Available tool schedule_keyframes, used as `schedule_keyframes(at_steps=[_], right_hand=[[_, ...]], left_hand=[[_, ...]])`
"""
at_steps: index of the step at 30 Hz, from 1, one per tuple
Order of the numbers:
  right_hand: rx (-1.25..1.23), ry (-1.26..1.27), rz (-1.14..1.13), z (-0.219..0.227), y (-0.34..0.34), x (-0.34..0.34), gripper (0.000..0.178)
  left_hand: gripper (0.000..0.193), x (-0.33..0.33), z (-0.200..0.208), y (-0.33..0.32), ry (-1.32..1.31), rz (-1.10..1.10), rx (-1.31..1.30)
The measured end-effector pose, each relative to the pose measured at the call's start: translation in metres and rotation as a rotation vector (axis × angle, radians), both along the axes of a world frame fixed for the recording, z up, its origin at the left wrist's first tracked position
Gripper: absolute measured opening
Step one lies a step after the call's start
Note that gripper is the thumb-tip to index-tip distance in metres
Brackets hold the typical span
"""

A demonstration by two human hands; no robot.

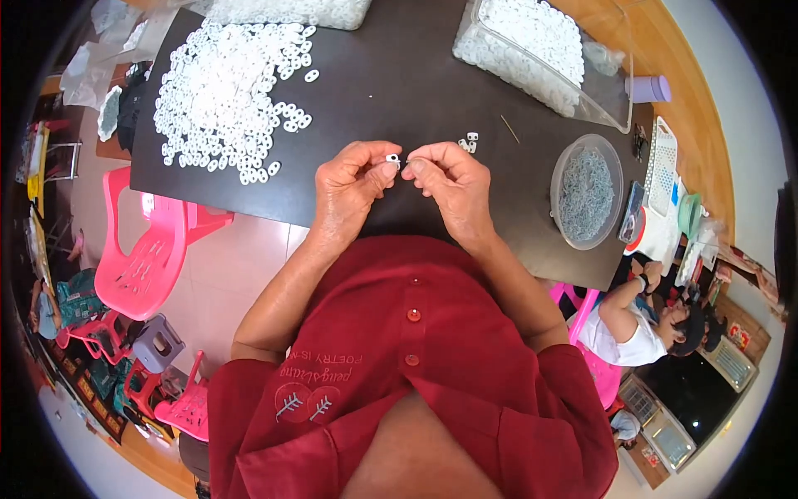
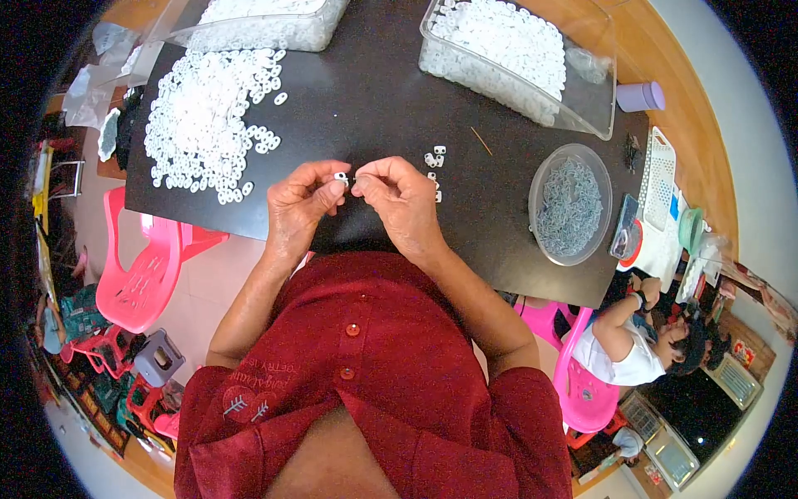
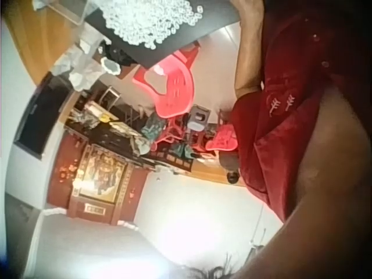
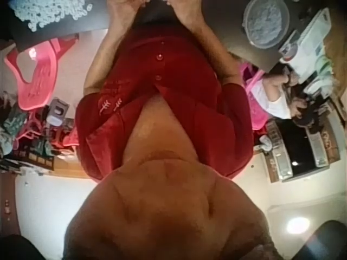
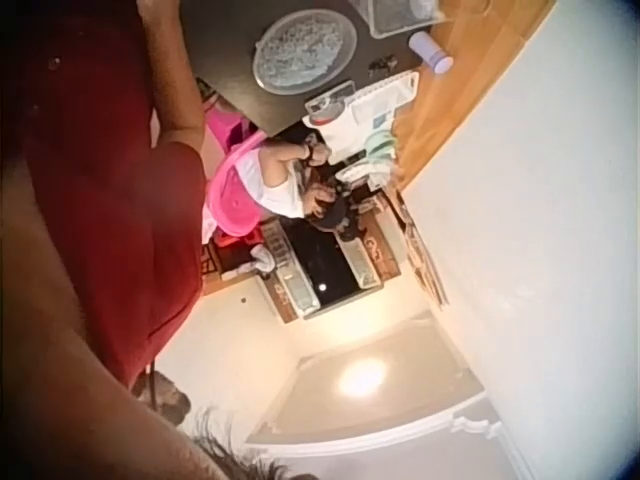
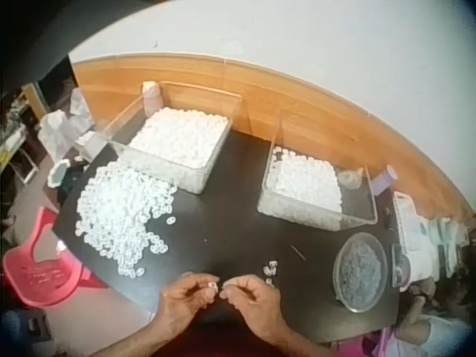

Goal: The recorder is manually assembling small white plastic components at a workbench.

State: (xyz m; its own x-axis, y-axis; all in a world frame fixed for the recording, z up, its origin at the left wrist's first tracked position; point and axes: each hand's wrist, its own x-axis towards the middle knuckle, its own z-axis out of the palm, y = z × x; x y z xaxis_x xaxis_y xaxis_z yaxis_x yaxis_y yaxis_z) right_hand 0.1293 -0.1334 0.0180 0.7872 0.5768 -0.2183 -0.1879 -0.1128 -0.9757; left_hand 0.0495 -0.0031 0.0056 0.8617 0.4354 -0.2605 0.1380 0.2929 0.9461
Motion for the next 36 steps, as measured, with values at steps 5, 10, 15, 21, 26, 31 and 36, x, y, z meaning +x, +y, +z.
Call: schedule_keyframes(at_steps=[5,10,15,21,26,31,36], right_hand=[[-0.010,0.000,-0.003,-0.002,0.001,-0.003,0.011],[-0.008,-0.027,-0.005,-0.002,0.003,-0.005,0.010],[-0.002,-0.058,-0.005,-0.004,0.003,-0.008,0.010],[-0.013,-0.080,-0.002,-0.004,0.003,-0.011,0.009],[-0.012,-0.095,-0.003,-0.006,0.003,-0.014,0.007],[-0.027,-0.181,0.016,-0.009,0.005,-0.015,0.005],[-0.061,-0.138,0.038,-0.008,0.006,-0.013,0.006]], left_hand=[[0.005,0.000,0.002,0.001,0.041,-0.038,-0.075],[0.004,-0.001,0.007,-0.002,0.053,-0.031,-0.018],[0.004,-0.003,0.006,-0.005,0.066,-0.020,0.044],[0.004,-0.005,0.006,-0.007,0.074,-0.019,0.098],[0.004,-0.008,0.006,-0.009,0.080,0.004,0.091],[0.007,-0.011,0.003,-0.013,0.064,0.032,0.187],[0.010,-0.013,-0.002,-0.015,0.052,0.020,0.290]])
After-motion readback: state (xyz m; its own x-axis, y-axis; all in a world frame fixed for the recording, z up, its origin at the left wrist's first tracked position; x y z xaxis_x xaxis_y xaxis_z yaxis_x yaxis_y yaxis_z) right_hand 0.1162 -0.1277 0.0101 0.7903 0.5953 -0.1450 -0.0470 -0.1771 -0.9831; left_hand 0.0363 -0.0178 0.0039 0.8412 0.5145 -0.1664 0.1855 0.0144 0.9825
